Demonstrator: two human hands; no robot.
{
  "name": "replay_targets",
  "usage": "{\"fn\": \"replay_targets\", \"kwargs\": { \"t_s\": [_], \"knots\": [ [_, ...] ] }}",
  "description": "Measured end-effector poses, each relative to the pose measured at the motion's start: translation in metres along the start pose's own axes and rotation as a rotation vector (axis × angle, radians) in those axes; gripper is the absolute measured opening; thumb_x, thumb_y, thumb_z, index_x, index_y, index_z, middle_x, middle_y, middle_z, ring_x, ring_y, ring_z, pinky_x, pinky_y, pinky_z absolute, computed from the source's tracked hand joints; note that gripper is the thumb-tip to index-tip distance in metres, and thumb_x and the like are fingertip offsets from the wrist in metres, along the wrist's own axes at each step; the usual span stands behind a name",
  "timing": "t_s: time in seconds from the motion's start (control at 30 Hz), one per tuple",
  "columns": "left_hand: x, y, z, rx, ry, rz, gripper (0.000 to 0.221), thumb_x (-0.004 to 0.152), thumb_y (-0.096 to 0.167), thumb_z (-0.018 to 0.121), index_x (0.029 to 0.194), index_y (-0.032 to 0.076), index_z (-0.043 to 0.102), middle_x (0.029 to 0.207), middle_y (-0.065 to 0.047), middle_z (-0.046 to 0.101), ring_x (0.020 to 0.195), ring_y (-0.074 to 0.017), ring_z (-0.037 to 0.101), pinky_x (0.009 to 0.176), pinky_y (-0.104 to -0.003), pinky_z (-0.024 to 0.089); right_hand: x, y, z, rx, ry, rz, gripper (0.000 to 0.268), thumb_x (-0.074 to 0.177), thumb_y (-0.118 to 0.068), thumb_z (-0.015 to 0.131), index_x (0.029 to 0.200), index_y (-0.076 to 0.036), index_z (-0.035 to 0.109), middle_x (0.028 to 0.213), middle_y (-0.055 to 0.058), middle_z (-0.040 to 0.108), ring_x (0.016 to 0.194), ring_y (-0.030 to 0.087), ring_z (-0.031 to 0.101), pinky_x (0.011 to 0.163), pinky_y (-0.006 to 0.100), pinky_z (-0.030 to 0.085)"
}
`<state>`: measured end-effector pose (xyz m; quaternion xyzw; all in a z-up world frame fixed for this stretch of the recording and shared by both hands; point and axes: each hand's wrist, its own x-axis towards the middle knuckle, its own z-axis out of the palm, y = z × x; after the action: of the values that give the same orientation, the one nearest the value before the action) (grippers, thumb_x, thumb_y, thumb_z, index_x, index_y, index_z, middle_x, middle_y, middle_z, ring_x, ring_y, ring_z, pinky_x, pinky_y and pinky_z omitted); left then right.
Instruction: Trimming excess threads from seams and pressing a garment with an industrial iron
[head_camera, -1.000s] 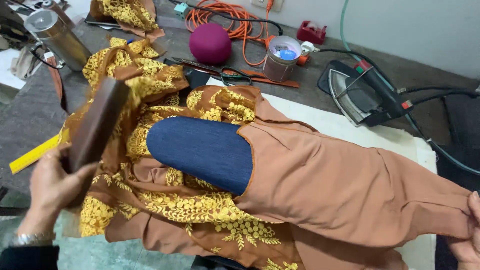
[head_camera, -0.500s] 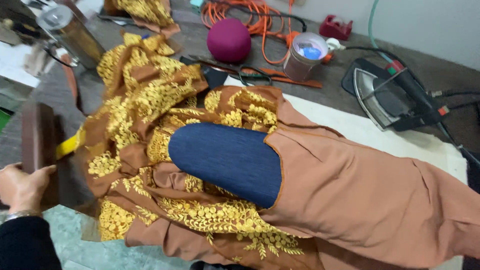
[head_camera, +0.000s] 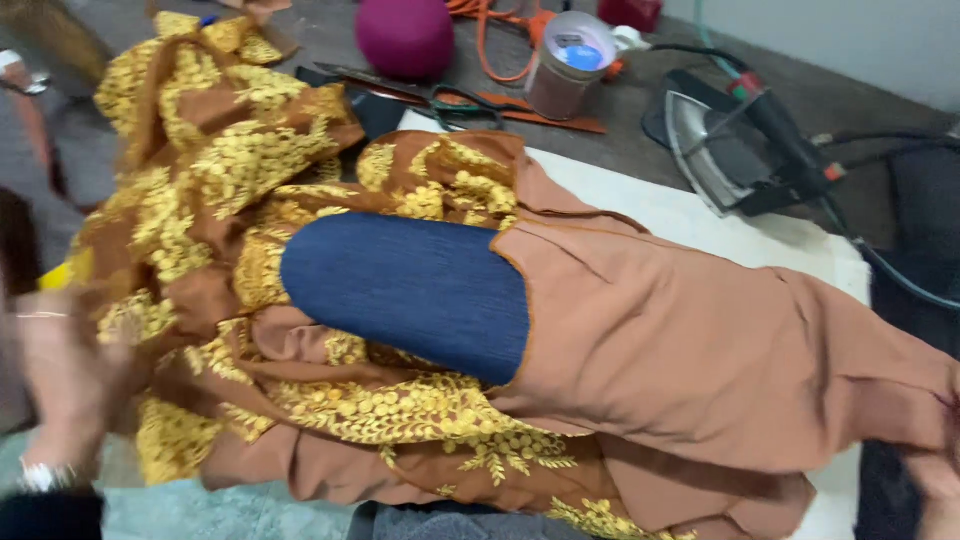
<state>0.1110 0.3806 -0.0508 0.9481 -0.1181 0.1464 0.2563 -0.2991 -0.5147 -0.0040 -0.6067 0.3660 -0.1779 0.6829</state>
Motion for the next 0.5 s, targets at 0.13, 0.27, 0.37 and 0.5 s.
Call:
{"fn": "replay_targets", "kwargs": {
  "t_s": [0.13, 0.27, 0.37, 0.5],
  "knots": [
    [-0.022, 0.209, 0.028, -0.423, -0.529, 0.425, 0.04, 0.077, 0.031, 0.073, 0.113, 0.014, 0.067, 0.114, -0.007, 0.069, 0.106, -0.0258, 0.062, 0.093, -0.04, 0.043, -0.066, -0.059, 0.119, 0.03, 0.172, 0.04, 0.043, 0.095, -0.056, 0.064, 0.122, -0.022, 0.062, 0.114, -0.009, 0.069, 0.097, 0.005, 0.068, 0.085, 0.023, 0.055],
    [-0.05, 0.272, 0.063, -0.33, -0.895, 0.618, 0.06, 0.092, 0.049, 0.051, 0.135, 0.009, 0.048, 0.128, -0.013, 0.058, 0.112, -0.0332, 0.053, 0.092, -0.043, 0.039, -0.088, -0.099, 0.174, -0.045, 0.161, -0.08, 0.033, 0.091, -0.031, 0.06, 0.117, -0.01, 0.063, 0.115, 0.001, 0.067, 0.108, 0.012, 0.064, 0.098, 0.025, 0.05],
    [-0.045, 0.29, 0.067, -0.288, -1.013, 0.665, 0.052, 0.091, 0.051, 0.051, 0.129, 0.015, 0.052, 0.109, -0.009, 0.067, 0.094, -0.0327, 0.059, 0.08, -0.042, 0.044, -0.084, -0.104, 0.172, -0.027, 0.085, -0.074, 0.045, 0.087, -0.016, 0.059, 0.131, -0.008, 0.053, 0.123, 0.004, 0.062, 0.108, 0.012, 0.06, 0.098, 0.026, 0.047],
    [-0.027, 0.261, 0.052, -0.106, -1.06, 0.717, 0.04, 0.078, 0.066, 0.067, 0.086, 0.028, 0.07, 0.096, 0.004, 0.064, 0.095, -0.0199, 0.06, 0.081, -0.039, 0.044, -0.083, -0.114, 0.168, 0.06, 0.018, -0.075, 0.045, 0.085, -0.009, 0.06, 0.129, -0.003, 0.053, 0.119, 0.009, 0.063, 0.106, 0.017, 0.061, 0.095, 0.027, 0.048]
  ]
}}
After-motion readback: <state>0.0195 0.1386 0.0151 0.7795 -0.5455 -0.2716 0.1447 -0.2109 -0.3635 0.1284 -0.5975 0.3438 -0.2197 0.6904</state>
